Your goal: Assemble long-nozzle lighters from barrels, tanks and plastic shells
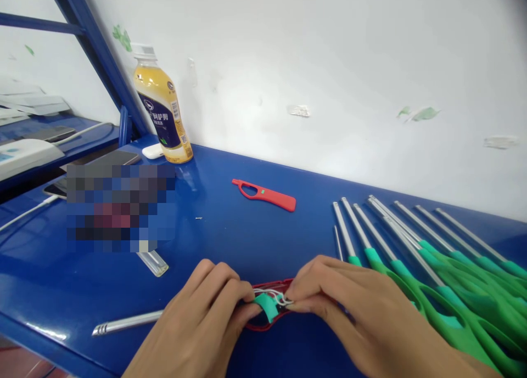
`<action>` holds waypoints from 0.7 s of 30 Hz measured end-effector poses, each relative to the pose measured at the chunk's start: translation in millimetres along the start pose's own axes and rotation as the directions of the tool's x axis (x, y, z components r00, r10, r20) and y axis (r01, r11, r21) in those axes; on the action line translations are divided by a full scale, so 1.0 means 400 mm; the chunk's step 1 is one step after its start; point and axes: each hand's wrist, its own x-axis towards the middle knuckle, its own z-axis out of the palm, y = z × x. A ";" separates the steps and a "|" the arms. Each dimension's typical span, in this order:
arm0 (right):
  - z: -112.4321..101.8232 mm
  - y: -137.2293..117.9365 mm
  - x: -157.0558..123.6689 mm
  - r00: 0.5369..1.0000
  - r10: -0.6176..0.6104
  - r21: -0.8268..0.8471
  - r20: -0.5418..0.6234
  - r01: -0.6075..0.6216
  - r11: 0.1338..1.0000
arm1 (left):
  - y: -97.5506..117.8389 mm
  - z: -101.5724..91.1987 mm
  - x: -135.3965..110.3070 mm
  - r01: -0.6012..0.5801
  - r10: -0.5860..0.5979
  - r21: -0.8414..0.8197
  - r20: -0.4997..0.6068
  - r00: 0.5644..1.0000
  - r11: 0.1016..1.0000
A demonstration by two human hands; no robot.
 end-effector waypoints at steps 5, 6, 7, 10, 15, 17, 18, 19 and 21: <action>-0.003 -0.013 0.012 0.999 0.034 0.120 -0.016 -0.032 0.992 | 0.002 0.001 0.000 0.012 -0.012 -0.023 -0.002 1.000 1.000; -0.003 -0.013 0.013 0.999 0.046 0.134 -0.020 -0.043 0.990 | 0.003 0.001 0.000 0.009 -0.009 -0.019 -0.001 1.000 1.000; -0.003 -0.013 0.014 0.998 0.063 0.143 -0.025 -0.059 0.988 | 0.004 0.001 -0.001 0.002 -0.002 -0.013 -0.008 1.000 1.000; -0.001 -0.014 0.015 0.995 0.094 0.139 -0.026 -0.090 0.986 | 0.007 0.000 -0.001 0.005 -0.005 -0.018 -0.018 1.000 1.000; -0.001 -0.016 0.013 0.995 0.092 0.154 -0.026 -0.086 0.984 | 0.005 0.000 0.003 0.037 -0.040 -0.097 -0.030 0.999 0.995; -0.002 -0.013 0.012 0.996 0.089 0.163 -0.013 -0.086 0.983 | 0.003 0.000 0.002 0.029 -0.031 -0.091 -0.018 0.999 0.995; -0.004 -0.011 0.012 0.997 0.082 0.153 -0.005 -0.081 0.985 | 0.002 0.000 0.000 0.017 -0.019 -0.081 -0.018 1.000 0.997; -0.005 -0.008 0.011 0.997 0.072 0.130 0.006 -0.072 0.989 | 0.002 0.000 -0.002 0.015 -0.016 -0.065 -0.012 1.000 0.998; -0.009 -0.001 0.008 0.999 0.035 0.058 0.035 -0.037 0.998 | 0.002 0.001 -0.007 0.022 -0.022 -0.034 0.003 1.000 0.999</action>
